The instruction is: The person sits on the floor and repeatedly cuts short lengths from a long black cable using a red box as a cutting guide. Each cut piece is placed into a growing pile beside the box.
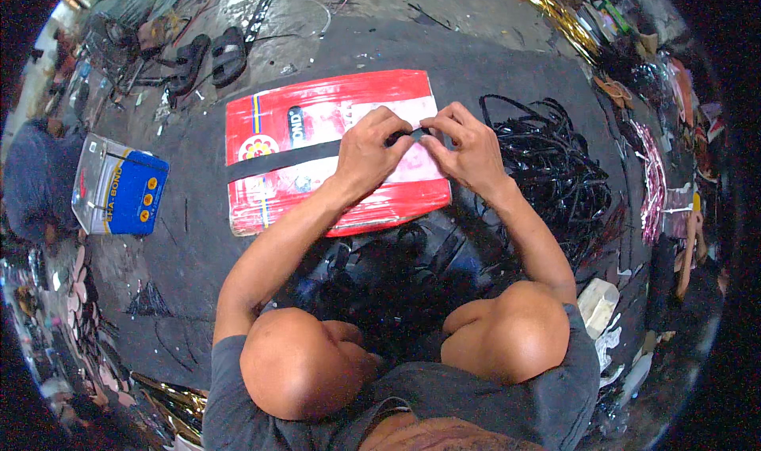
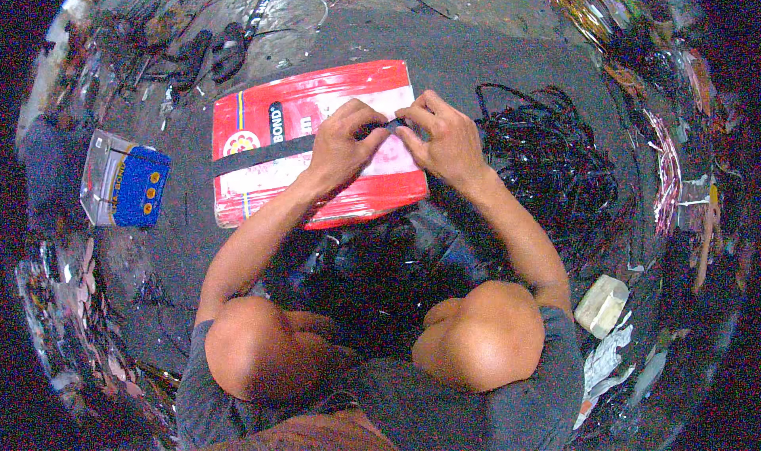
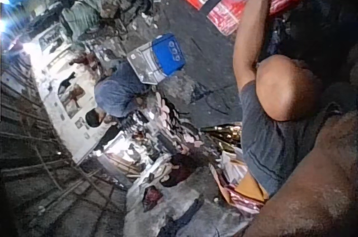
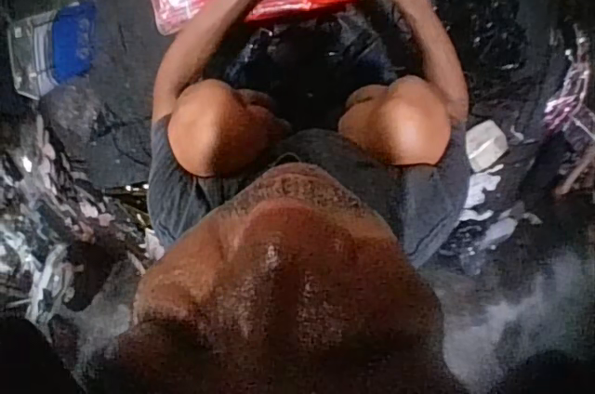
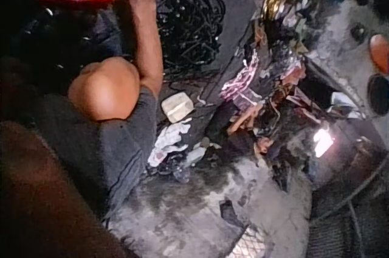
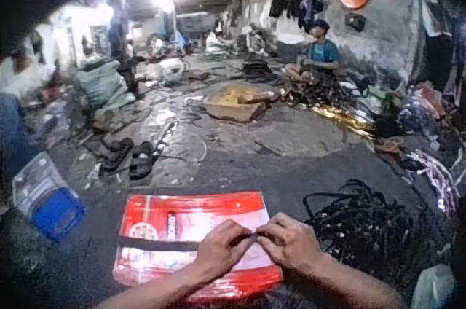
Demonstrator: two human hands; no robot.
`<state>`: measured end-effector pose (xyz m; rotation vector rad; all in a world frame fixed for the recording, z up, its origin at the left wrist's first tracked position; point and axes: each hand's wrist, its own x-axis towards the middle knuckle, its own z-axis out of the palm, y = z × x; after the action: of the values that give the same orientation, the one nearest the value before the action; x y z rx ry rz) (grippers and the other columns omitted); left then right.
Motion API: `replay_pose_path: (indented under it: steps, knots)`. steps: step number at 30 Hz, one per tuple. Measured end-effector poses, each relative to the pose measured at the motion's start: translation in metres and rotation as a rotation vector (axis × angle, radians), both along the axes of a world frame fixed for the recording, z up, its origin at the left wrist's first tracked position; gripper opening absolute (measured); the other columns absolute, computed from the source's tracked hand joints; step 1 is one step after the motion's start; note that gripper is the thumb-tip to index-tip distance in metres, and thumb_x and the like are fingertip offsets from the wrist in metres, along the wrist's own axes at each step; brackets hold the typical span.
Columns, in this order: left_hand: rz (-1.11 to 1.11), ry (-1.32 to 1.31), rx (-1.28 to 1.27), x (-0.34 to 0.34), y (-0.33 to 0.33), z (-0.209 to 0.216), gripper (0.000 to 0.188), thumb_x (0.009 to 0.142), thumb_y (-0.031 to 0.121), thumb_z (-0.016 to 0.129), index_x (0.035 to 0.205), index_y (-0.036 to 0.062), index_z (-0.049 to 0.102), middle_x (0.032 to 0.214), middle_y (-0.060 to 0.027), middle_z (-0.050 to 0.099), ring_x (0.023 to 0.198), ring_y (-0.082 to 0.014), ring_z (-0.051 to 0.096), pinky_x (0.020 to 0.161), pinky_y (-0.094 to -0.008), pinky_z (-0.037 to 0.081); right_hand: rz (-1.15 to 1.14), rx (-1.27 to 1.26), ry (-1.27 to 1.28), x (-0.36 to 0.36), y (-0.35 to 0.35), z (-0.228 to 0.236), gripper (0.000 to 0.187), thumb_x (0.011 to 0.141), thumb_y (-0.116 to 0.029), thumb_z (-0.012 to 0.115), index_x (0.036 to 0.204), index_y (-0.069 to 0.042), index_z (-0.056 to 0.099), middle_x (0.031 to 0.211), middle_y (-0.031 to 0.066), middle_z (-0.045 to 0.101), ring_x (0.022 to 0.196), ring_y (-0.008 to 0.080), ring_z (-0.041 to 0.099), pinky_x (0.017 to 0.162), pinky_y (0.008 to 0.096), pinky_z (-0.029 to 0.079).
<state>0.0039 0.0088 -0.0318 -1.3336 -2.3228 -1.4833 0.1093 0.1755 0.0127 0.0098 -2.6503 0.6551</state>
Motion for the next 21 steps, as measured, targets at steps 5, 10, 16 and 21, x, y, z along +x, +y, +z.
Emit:
replay_pose_path:
  steps: [5, 10, 16, 21]
  knots:
    - [-0.006, 0.095, 0.035, -0.009, 0.002, -0.001, 0.011, 0.079, 0.009, 0.074, 0.088, 0.0036, 0.070, 0.087, -0.0091, 0.065, 0.078, -0.0244, 0.066, 0.069, -0.0361, 0.054, 0.084, 0.089, 0.020, -0.008, 0.009, 0.004, 0.022, 0.083, -0.021, 0.073, 0.102, -0.010, 0.070, 0.093, 0.0092, 0.060, 0.080, 0.0303, 0.066, 0.070, 0.0409, 0.055]
    - [-0.009, 0.102, 0.036, -0.011, 0.003, -0.002, 0.012, 0.079, 0.011, 0.075, 0.087, 0.0041, 0.070, 0.087, -0.0090, 0.066, 0.079, -0.0246, 0.066, 0.070, -0.0368, 0.054, 0.152, 0.128, 0.007, -0.010, 0.013, 0.003, 0.022, 0.085, -0.020, 0.070, 0.106, -0.011, 0.070, 0.093, 0.0091, 0.059, 0.081, 0.0299, 0.066, 0.069, 0.0413, 0.055]
    - [0.001, 0.155, 0.036, -0.011, 0.005, -0.002, 0.015, 0.078, 0.012, 0.076, 0.090, 0.0055, 0.072, 0.087, -0.0088, 0.066, 0.080, -0.0256, 0.066, 0.071, -0.0374, 0.054, 0.196, 0.230, -0.003, -0.009, 0.018, 0.004, 0.023, 0.087, -0.022, 0.068, 0.107, -0.011, 0.069, 0.095, 0.0083, 0.059, 0.080, 0.0290, 0.067, 0.068, 0.0409, 0.056]
    - [-0.027, 0.062, 0.012, -0.012, 0.002, -0.001, 0.016, 0.077, 0.013, 0.076, 0.091, 0.0064, 0.073, 0.087, -0.0087, 0.065, 0.084, -0.0259, 0.065, 0.075, -0.0377, 0.054, 0.244, 0.232, 0.001, -0.012, 0.023, 0.003, 0.022, 0.087, -0.023, 0.070, 0.105, -0.012, 0.070, 0.097, 0.0081, 0.060, 0.080, 0.0284, 0.067, 0.068, 0.0405, 0.056]
